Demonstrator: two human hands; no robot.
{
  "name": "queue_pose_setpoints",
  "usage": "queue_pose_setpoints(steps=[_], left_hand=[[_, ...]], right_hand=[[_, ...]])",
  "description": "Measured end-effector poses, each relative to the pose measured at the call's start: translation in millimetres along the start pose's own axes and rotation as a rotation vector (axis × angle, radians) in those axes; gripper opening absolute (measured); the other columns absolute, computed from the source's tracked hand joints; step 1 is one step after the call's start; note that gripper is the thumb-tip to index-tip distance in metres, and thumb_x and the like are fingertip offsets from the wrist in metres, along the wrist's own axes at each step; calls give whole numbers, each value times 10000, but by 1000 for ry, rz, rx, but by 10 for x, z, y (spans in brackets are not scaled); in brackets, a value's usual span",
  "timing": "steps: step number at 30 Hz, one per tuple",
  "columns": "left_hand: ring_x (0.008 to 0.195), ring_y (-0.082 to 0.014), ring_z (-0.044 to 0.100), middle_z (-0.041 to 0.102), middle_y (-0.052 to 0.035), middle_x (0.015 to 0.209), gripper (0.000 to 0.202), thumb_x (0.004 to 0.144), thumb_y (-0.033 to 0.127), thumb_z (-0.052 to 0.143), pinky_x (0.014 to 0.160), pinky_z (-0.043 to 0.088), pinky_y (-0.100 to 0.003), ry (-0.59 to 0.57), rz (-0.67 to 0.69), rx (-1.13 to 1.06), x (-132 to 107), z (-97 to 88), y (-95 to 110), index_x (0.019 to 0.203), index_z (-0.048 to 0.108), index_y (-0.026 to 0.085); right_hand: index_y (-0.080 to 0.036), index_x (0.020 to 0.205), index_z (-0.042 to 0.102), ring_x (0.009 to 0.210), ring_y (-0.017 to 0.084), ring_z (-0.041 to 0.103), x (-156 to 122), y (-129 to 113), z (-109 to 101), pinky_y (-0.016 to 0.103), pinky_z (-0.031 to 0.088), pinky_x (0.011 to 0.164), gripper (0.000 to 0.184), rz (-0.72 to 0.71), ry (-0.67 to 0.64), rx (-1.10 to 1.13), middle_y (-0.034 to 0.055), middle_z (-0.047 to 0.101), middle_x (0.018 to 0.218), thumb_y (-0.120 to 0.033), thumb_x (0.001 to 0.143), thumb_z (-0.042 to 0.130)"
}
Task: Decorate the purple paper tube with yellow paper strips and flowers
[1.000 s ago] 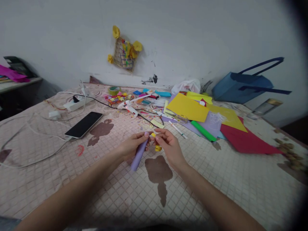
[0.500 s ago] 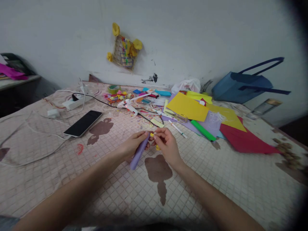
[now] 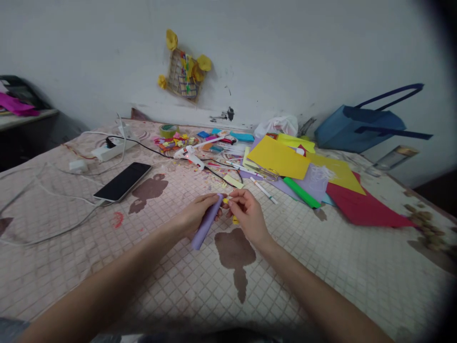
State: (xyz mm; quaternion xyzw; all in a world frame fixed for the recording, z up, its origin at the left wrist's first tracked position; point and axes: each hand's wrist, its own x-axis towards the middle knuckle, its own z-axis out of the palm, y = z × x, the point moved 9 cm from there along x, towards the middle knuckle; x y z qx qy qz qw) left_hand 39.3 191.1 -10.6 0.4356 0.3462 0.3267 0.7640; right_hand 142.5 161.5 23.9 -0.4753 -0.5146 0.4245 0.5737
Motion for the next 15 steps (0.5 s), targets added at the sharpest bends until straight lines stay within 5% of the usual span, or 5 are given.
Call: queue_pose_setpoints(steps=[15], left_hand=[[720,-117,576,631,-40,858,328,774,337,582,670,477,-249,-43,117,241,-55,72,171,1042,568,148]], right_hand=[[-182,726,560,456,77,524,-27,355,42,204,399,470,134,408,-17,484,-34,619,596,-192,629,652]])
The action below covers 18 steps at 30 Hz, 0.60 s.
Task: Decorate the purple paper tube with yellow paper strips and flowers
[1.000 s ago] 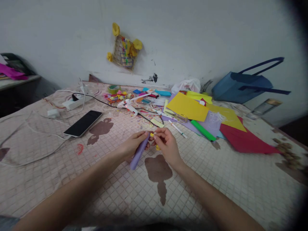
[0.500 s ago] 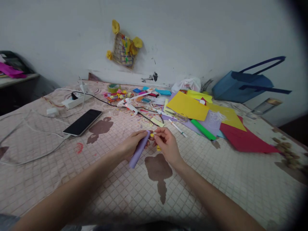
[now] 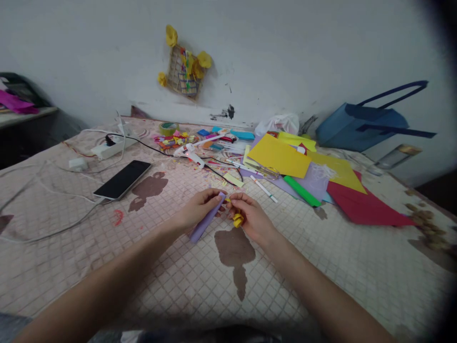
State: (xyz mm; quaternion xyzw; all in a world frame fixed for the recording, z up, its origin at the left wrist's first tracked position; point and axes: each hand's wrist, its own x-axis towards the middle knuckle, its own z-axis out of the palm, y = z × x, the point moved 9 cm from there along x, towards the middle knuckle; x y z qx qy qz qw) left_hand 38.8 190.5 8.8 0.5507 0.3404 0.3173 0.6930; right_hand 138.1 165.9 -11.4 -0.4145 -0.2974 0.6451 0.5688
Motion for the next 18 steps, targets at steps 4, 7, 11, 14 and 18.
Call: queue_pose_setpoints(steps=[4,7,11,14,18], left_hand=[[766,-139,577,633,-43,886,313,774,351,573,688,473,-257,-27,94,132,-1,13,78,1017,599,156],[776,-136,574,635,-43,909,297,782,342,562,701,461,-246,-43,129,190,-4,26,105,1012,612,162],[814,-137,575,628,-48,953,305,765,313,592,716,457,-243,-42,83,104,0,22,63,1030,597,163],[744,-111,578,631,-43,920,300,758,300,608,675,459,-226,-47,14,-20,1,23,11,1020,587,154],[658,-76,565,634,-41,897,226,767,269,611,620,460,-201,-40,-68,-134,-3,18,-46,954,586,146]], right_hand=[[-182,721,574,485,80,537,-7,23,32,216,430,505,114,25,-44,63,-32,625,624,-174,635,650],[-188,719,565,501,84,550,-11,39,60,218,435,514,113,45,-77,88,-37,622,639,-176,645,649],[-194,724,559,505,90,555,-10,43,63,224,439,511,123,56,-77,111,-39,622,643,-178,644,651],[-194,746,557,495,94,555,-19,-1,50,216,425,478,151,15,-51,83,-36,622,643,-182,635,659],[-203,811,540,511,83,560,-51,-124,43,197,411,481,188,-116,-16,-49,-34,626,683,-227,670,662]])
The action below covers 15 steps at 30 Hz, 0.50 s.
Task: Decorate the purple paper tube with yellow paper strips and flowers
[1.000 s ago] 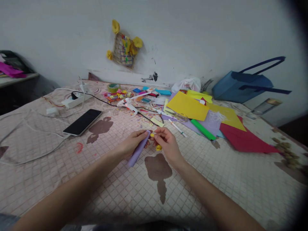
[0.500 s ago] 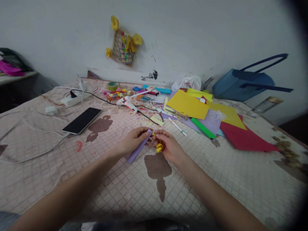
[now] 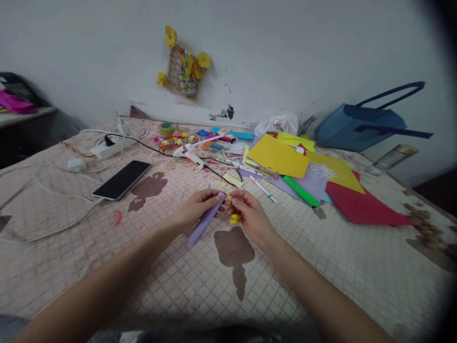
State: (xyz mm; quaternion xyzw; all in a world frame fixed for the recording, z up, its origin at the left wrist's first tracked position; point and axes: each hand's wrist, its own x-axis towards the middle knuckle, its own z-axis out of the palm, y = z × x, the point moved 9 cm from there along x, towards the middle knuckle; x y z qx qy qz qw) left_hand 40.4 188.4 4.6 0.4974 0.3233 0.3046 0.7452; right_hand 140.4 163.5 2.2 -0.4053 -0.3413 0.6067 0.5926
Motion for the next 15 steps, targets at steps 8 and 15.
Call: queue_pose_setpoints(steps=[8,15], left_hand=[[669,-89,576,626,-49,838,133,818,248,545,619,478,-219,-2,-66,-154,28,-18,-133,879,581,136],[696,-101,570,607,-28,806,219,752,306,623,631,463,-226,-30,-43,-77,13,18,-106,884,589,135]], right_hand=[[-221,923,519,574,85,565,-12,-75,63,216,442,559,173,-173,-52,-208,-24,623,747,-253,768,590],[-213,908,505,542,86,557,1,-24,58,217,446,542,174,-159,-38,-262,-38,600,705,-253,759,587]])
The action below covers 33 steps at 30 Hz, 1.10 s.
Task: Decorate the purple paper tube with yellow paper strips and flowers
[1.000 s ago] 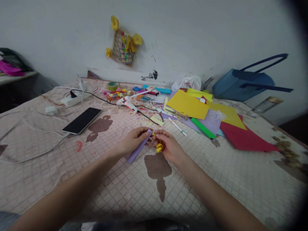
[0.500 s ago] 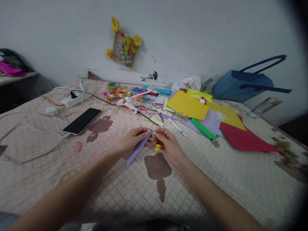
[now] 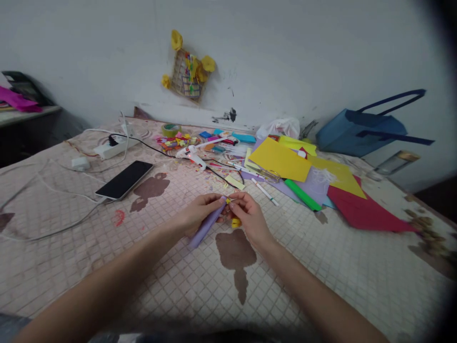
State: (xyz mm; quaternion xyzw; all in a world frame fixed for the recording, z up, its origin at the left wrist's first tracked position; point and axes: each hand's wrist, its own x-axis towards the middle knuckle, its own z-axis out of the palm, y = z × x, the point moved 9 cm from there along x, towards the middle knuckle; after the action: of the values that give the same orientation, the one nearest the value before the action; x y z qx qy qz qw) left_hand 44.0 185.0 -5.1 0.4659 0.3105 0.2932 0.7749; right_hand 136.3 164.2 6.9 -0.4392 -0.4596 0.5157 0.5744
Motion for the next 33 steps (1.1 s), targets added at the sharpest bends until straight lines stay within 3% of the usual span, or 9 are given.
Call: queue_pose_setpoints(steps=[8,11,15,18,20,22,26,28,33], left_hand=[[648,-108,567,588,-16,724,226,786,353,556,587,457,-222,14,68,147,-24,24,63,815,566,129],[622,-111,566,592,-22,704,234,790,360,541,542,450,-212,66,53,195,-15,-47,77,818,569,129],[600,-107,570,610,-47,787,211,770,324,568,496,452,-205,239,68,247,23,-348,169,841,593,127],[596,-112,585,623,-66,811,149,783,227,544,502,482,-217,330,38,155,77,-629,175,866,601,117],[591,-113,599,632,-73,775,120,787,156,519,540,504,-221,362,18,44,114,-798,162,860,598,103],[597,-110,609,637,-74,748,117,800,119,490,585,516,-221,371,26,-9,139,-930,188,856,590,96],[606,-107,615,643,-91,725,121,825,132,479,607,515,-189,379,40,-43,114,-1116,285,799,582,74],[605,-109,616,637,-93,712,136,839,141,463,608,518,-191,407,24,-90,66,-1200,308,788,569,74],[551,-112,593,614,-54,748,88,851,172,443,493,504,-226,455,-22,-169,-35,-1350,286,893,513,139]], right_hand=[[-207,891,492,517,93,555,-23,-7,51,228,447,526,166,-6,-8,-31,-46,579,677,-237,753,580],[-206,905,487,517,91,559,-19,27,47,225,440,527,166,10,-18,-57,-42,586,688,-234,762,567],[-201,909,477,471,90,548,19,120,-17,220,417,490,178,29,-20,-168,-44,593,673,-235,754,559],[-191,857,501,471,102,546,57,160,-41,238,424,489,120,23,-64,-314,-24,599,678,-250,759,538],[-187,822,544,572,128,578,103,94,-26,260,447,546,82,-56,-111,-483,5,609,726,-248,772,519],[-193,812,588,751,164,589,188,-61,12,287,458,648,89,-222,-135,-700,36,618,819,-227,778,513],[-200,865,607,921,201,540,616,-286,150,342,411,822,126,-499,-109,-1050,61,622,905,-209,797,503],[-193,907,606,955,216,526,983,-276,252,347,394,843,154,-527,-86,-1211,75,622,940,-259,797,520],[-139,1005,591,978,245,503,1837,-157,684,348,360,845,348,-544,-130,-1283,121,605,1015,-347,726,610]])
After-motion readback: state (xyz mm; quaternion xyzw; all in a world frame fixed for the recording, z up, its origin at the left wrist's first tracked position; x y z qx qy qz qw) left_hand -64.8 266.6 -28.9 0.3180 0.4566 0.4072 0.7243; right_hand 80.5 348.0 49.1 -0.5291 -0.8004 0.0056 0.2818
